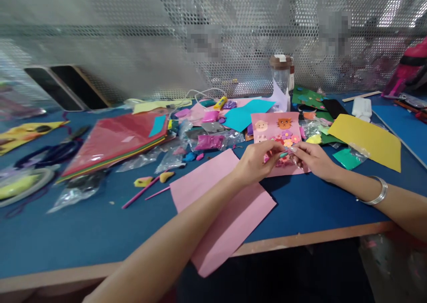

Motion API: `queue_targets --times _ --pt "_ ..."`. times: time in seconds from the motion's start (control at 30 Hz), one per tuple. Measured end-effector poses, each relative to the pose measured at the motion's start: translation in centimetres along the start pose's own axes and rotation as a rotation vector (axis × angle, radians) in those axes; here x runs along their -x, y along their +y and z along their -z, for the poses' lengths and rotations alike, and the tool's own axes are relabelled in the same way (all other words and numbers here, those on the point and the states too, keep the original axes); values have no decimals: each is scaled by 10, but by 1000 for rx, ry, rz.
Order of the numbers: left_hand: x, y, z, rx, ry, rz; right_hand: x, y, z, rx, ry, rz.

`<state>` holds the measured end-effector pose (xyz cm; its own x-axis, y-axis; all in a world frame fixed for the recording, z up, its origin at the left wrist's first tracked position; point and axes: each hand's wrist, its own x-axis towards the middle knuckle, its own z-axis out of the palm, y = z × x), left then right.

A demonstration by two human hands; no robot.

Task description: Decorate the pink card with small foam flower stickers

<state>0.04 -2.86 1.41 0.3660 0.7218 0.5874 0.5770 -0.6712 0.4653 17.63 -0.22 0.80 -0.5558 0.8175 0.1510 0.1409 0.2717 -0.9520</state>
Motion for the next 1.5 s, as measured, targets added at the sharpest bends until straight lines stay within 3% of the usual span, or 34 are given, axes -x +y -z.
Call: queue_targets --times 0.13,0.27,0.4,0.5,0.67,0.8,1.2,1.5 --pt "-3 -13 6 -8 52 -30 -8 5 10 -81 111 -22" --pt "-2 -14 6 49 194 38 -12 7 17 -102 212 -39" --pt "2 0 -2 109 188 6 -4 4 7 77 82 14" --pt "5 5 -6 -2 118 -71 2 0 0 88 -42 39" --pt "5 -1 -6 -91 144 -140 3 -2 0 73 -61 38" --pt "5 -3 -6 -90 64 -159 0 0 1 -22 -77 -22" --pt "3 9 -2 48 1 41 -2 2 2 73 8 58" --pt "4 11 -2 37 145 114 -4 2 6 -164 12 -81"
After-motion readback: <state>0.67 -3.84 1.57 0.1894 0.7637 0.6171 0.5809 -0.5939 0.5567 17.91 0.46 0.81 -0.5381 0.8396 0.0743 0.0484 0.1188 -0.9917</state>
